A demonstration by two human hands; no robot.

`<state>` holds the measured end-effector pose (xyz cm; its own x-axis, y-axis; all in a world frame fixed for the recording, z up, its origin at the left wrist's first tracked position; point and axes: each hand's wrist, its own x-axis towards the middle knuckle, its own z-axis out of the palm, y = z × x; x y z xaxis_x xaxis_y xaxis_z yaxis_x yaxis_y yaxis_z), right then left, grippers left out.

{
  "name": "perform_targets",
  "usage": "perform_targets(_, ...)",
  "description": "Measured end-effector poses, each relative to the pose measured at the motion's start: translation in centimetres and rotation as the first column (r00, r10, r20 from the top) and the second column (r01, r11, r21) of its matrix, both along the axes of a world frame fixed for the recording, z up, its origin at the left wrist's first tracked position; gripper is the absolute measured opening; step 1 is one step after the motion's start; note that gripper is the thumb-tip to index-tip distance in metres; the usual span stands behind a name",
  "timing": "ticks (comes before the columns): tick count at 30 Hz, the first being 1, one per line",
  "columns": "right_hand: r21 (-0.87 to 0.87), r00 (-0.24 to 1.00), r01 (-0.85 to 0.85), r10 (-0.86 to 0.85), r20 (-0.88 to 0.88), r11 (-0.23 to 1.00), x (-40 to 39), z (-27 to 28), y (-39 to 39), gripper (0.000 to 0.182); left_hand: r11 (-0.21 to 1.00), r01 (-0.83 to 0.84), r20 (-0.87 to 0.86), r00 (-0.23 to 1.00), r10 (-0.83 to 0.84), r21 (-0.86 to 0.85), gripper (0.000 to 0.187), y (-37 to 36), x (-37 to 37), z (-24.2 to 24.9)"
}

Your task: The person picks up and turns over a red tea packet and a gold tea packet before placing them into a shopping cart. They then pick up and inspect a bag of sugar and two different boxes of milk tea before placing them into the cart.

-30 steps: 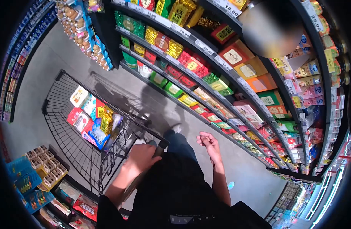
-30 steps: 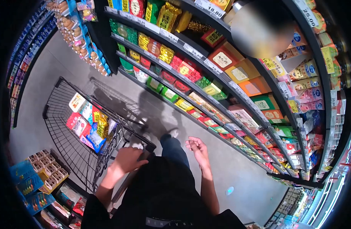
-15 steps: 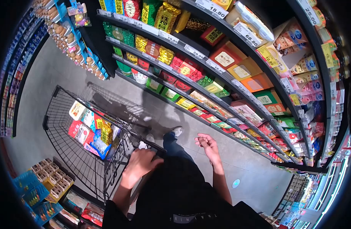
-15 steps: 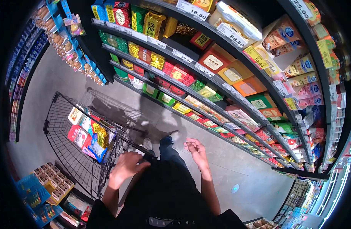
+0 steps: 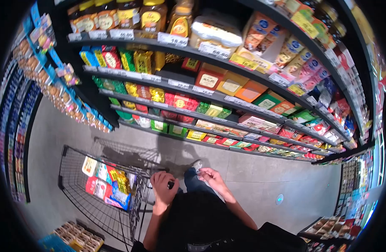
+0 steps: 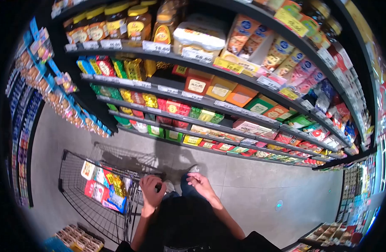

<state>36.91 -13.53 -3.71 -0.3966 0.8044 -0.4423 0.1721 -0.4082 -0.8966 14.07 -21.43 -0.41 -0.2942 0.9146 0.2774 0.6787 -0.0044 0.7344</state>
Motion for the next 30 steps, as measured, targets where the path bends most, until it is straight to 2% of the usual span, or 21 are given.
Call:
perform_targets(5, 0.016, 1.0, -0.006, 0.007, -0.019, 1.0, 0.1, 0.3, -0.4, 0.031, 1.0, -0.019, -0.008, 1.0, 0.018, -0.024, 0.009, -0.1, 0.3, 0.4)
perform_targets(14, 0.046, 0.99, 0.117, -0.113, -0.079, 0.992, 1.8, 0.1, -0.2, 0.029, 0.999, -0.013, -0.039, 0.999, 0.014, 0.041, 0.008, -0.1, 0.7, 0.4)
perform_targets(22, 0.088, 0.984, 0.173, -0.169, -0.056, 0.981, 2.7, -0.2, -0.2, 0.026, 0.999, -0.033, -0.051, 0.998, 0.032, -0.027, 0.007, -0.1, 0.9, 0.4)
perform_targets(24, 0.064, 0.968, 0.245, -0.24, -0.075, 0.967, 2.9, -0.4, -0.9, 0.026, 1.0, 0.001, -0.097, 0.995, -0.003, -0.028, 0.007, -0.2, 0.6, -0.3)
perform_targets(26, 0.107, 0.967, 0.254, -0.253, -0.017, 0.961, 3.1, -1.2, -1.8, 0.025, 0.993, 0.086, -0.12, 0.988, -0.095, -0.079, 0.006, -0.5, 0.3, 0.1)
perform_targets(27, 0.105, 0.965, 0.262, -0.257, -0.056, 0.959, 3.2, -1.7, -2.0, 0.025, 0.988, 0.119, -0.142, 0.981, -0.132, -0.096, 0.009, -0.6, 0.3, 0.6)
perform_targets(28, 0.106, 0.962, 0.265, -0.256, -0.091, 0.958, 3.2, -1.9, -2.5, 0.025, 0.981, 0.106, -0.123, 0.984, -0.127, -0.163, 0.024, -1.0, 0.4, 1.0)
perform_targets(30, 0.138, 0.961, 0.267, -0.253, -0.115, 0.954, 3.2, -2.2, -2.6, 0.024, 0.99, 0.013, -0.207, 0.977, -0.041, -0.137, 0.045, -2.5, 1.3, 1.9)
